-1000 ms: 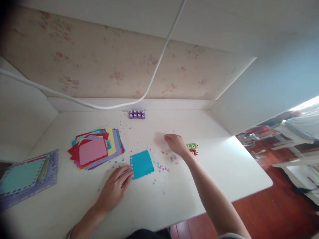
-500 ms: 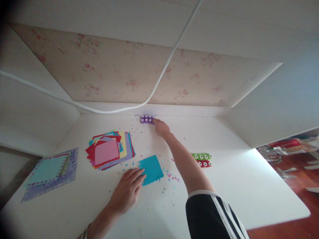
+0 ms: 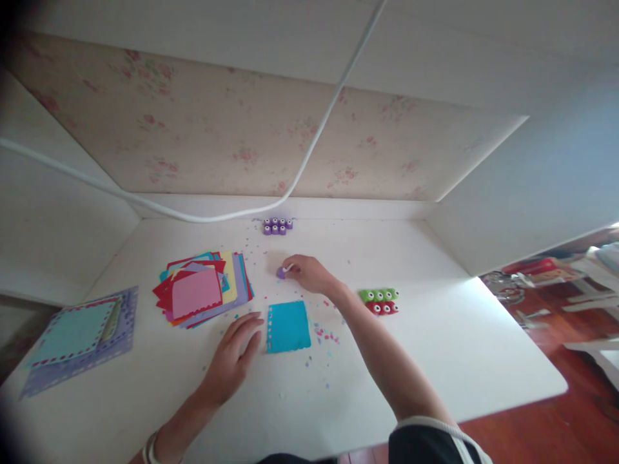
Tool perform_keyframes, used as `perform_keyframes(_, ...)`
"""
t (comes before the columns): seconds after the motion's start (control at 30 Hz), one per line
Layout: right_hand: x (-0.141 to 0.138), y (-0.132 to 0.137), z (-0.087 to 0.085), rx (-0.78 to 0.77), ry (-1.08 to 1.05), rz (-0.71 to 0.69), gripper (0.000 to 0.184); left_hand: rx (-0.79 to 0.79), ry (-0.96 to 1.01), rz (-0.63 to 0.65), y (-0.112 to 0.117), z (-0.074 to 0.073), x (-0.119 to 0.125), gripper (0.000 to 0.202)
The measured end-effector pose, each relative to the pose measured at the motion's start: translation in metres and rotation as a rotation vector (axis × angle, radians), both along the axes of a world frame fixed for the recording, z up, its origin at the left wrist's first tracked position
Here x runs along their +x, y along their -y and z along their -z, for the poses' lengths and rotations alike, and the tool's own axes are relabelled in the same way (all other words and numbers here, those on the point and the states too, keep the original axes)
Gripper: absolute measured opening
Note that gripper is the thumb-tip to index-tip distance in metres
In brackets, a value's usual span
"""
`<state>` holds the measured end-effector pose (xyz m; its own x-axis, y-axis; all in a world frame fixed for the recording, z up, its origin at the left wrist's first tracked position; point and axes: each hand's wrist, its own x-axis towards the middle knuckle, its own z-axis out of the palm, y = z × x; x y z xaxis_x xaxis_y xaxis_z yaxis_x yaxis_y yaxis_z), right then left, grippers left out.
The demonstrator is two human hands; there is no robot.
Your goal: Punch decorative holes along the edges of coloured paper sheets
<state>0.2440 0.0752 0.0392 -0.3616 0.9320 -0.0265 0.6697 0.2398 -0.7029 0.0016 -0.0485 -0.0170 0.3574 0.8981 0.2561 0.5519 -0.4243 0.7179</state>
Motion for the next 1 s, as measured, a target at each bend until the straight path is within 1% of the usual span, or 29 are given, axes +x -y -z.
perform_keyframes(0.07, -0.008, 0.027, -0.006, -0.165, -0.181, -0.106, 0.019, -0.1, 0.11, -0.083, -0.003, -0.002, -0.003, 0.033)
perform_keyframes(0.13, -0.018, 0.049, -0.009, -0.265, -0.27, -0.156, 0.021, -0.2, 0.175, -0.087, -0.006, -0.006, -0.005, 0.037)
perform_keyframes(0.2, -0.028, 0.066, -0.01, -0.303, -0.297, -0.157, 0.023, -0.263, 0.202, -0.037, -0.009, -0.009, -0.007, 0.035)
perform_keyframes(0.23, -0.032, 0.071, -0.009, -0.31, -0.3, -0.147, 0.023, -0.269, 0.209, -0.005, -0.01, -0.01, -0.008, 0.033)
perform_keyframes(0.3, -0.039, 0.079, -0.005, -0.314, -0.3, -0.128, 0.024, -0.245, 0.214, 0.042, -0.013, -0.011, -0.01, 0.031)
perform_keyframes(0.37, -0.043, 0.083, -0.002, -0.284, -0.287, -0.136, 0.026, -0.205, 0.171, 0.081, -0.014, -0.011, -0.011, 0.034)
perform_keyframes(0.43, -0.041, 0.086, 0.001, -0.17, -0.205, -0.118, 0.03, -0.153, 0.091, 0.109, -0.014, -0.009, -0.013, 0.035)
perform_keyframes(0.5, -0.033, 0.091, 0.002, -0.034, -0.032, -0.029, 0.042, -0.093, 0.012, 0.101, -0.011, -0.006, -0.016, 0.032)
perform_keyframes(0.53, -0.027, 0.093, 0.003, 0.005, 0.07, 0.026, 0.05, -0.063, -0.023, 0.082, -0.009, -0.005, -0.017, 0.03)
perform_keyframes(0.6, -0.016, 0.098, 0.006, 0.0, 0.246, 0.092, 0.064, -0.015, -0.101, 0.038, -0.005, -0.002, -0.02, 0.029)
perform_keyframes(0.63, -0.011, 0.1, 0.008, -0.021, 0.306, 0.1, 0.066, 0.003, -0.141, 0.02, -0.003, -0.001, -0.022, 0.029)
perform_keyframes(0.67, -0.007, 0.102, 0.009, -0.04, 0.345, 0.102, 0.065, 0.017, -0.178, 0.006, -0.001, 0.0, -0.023, 0.029)
perform_keyframes(0.73, -0.002, 0.105, 0.011, -0.062, 0.376, 0.116, 0.056, 0.036, -0.23, -0.005, 0.002, 0.002, -0.026, 0.028)
perform_keyframes(0.83, 0.001, 0.106, 0.01, -0.117, 0.369, 0.185, 0.041, 0.07, -0.249, 0.014, 0.002, 0.001, -0.03, 0.034)
perform_keyframes(0.93, 0.006, 0.106, 0.008, -0.224, 0.31, 0.26, 0.022, 0.112, -0.254, 0.089, -0.002, -0.002, -0.032, 0.043)
perform_keyframes(1.0, 0.008, 0.11, 0.009, -0.314, 0.163, 0.284, 0.013, 0.13, -0.27, 0.171, -0.006, -0.005, -0.033, 0.041)
